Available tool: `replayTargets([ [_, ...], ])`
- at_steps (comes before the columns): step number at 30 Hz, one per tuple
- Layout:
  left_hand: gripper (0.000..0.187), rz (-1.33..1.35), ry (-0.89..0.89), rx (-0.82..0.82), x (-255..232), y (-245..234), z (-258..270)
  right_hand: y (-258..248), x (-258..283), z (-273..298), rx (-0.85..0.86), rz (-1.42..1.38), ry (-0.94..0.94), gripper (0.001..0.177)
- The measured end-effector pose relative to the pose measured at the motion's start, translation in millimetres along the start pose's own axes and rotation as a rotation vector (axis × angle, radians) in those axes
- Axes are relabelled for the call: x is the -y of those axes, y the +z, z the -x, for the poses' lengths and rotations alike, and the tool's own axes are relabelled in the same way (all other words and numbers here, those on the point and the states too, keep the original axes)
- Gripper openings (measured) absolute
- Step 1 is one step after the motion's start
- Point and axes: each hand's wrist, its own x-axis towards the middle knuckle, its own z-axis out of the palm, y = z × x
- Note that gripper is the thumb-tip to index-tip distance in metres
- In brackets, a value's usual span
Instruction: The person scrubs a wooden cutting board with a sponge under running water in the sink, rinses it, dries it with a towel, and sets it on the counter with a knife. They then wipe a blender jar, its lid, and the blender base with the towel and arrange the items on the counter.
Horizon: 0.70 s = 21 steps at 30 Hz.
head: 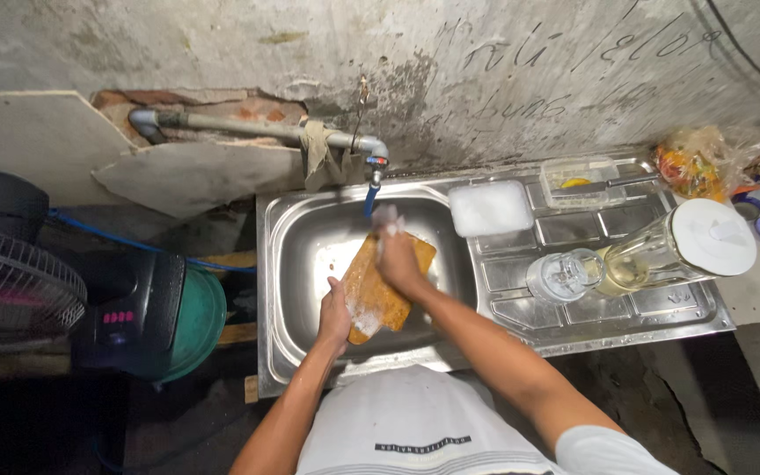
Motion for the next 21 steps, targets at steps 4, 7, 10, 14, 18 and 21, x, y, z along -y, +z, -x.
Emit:
replayTargets([
  [4,0.082,0.173,-0.06,-0.139,2,-1,-21,10,39,58,-0.09,-0.053,-0.545,0.077],
  [7,0.078,0.228,-0.086,-0.18,4,-7,-28,10,47,78,-0.011,-0.166,-0.756,0.084],
  [10,0.071,0.172,0.004,-0.135,1,-6,-26,2,31,64,0.212,-0.116,-0.427,0.083],
  [14,0.059,0.039,0.079,-0.089,-13,-1,-13,-12,-2,8,-0.007,0.077,-0.273,0.067],
  [18,0.056,0.01,0.111,-0.08,-15,3,-5,-32,-27,-35,-0.225,0.007,-0.264,0.063],
  [21,0.05,0.11,0.086,-0.096,-7,0,-10,-29,-19,-27,-0.226,-0.008,-0.231,0.072],
])
